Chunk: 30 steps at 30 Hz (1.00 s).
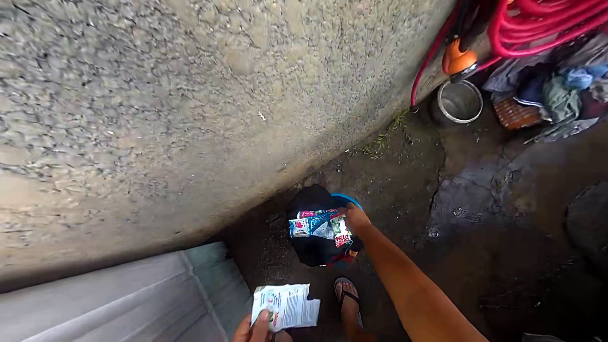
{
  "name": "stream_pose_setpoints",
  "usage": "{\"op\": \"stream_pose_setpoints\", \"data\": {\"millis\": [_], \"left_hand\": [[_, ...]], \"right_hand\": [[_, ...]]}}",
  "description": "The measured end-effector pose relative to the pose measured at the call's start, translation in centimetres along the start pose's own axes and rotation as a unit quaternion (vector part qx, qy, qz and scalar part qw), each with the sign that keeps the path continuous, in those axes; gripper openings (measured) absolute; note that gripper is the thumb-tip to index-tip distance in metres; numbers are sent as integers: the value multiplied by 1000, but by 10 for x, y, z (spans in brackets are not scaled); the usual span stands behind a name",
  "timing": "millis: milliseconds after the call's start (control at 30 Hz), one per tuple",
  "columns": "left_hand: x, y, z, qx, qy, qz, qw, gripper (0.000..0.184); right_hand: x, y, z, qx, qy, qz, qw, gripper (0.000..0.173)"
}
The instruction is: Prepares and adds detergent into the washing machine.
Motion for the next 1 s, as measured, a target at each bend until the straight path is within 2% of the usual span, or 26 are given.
{"op": "stream_pose_setpoints", "data": {"millis": [67, 167, 233, 300, 367, 467, 500, 567, 600, 667, 700, 767, 833, 867, 933, 1000], "left_hand": [[-15, -19, 54, 130, 101, -72, 984, 10], [-31, -44, 105, 250, 216, -81, 940, 14], [-35, -53, 113, 278, 243, -77, 926, 17], [-38, -52, 103, 262, 217, -78, 937, 18], [-39, -50, 81, 199, 166, -59, 964, 13], [-33, -58, 30, -7, 65, 58, 996, 19], [-27, -68, 9, -102, 36, 113, 988, 26], [-4, -97, -30, -271, 4, 232, 934, 42], [12, -111, -49, -337, -16, 264, 904, 55], [42, -127, -87, -428, -104, 247, 863, 74], [56, -127, -107, -447, -163, 220, 852, 70], [83, -110, -152, -442, -292, 151, 835, 42], [106, -77, -193, -413, -353, 126, 830, 19], [115, -56, -212, -387, -341, 145, 844, 19], [132, -9, -243, -290, -261, 229, 892, 26], [158, 38, -270, -177, -205, 290, 918, 25]], "right_hand": [[-16, -7, 5, 40, 17, 22, 999, 46], [-15, -13, 7, 88, 8, 34, 996, 31], [-2, -15, 1, 94, 3, 51, 994, 32], [23, -16, -6, 67, 0, 82, 994, 34], [55, -14, -12, -33, 8, 97, 995, 35], [121, -8, -6, -242, 25, 64, 968, 45], [148, -4, 3, -313, 27, 40, 948, 46], [203, 3, 31, -439, 45, -23, 897, 46], [230, 4, 50, -488, 55, -52, 869, 46], [281, 4, 93, -561, 84, -94, 818, 44], [305, 3, 118, -585, 103, -107, 797, 42], [348, 6, 167, -597, 154, -129, 776, 33], [391, 24, 210, -557, 215, -155, 787, 30], [412, 37, 229, -518, 238, -174, 803, 30], [449, 55, 271, -425, 271, -166, 847, 35], [477, 47, 323, -323, 304, -59, 894, 49]]}}
Point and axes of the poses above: each hand's wrist, its own x-axis away from the middle knuckle, its own y-axis out of the back of the hand, z = x × y, the point moved 10 cm from there along -x, towards the middle knuckle, and after that the axes turned 11 degrees about z, right-handed, at the moved point
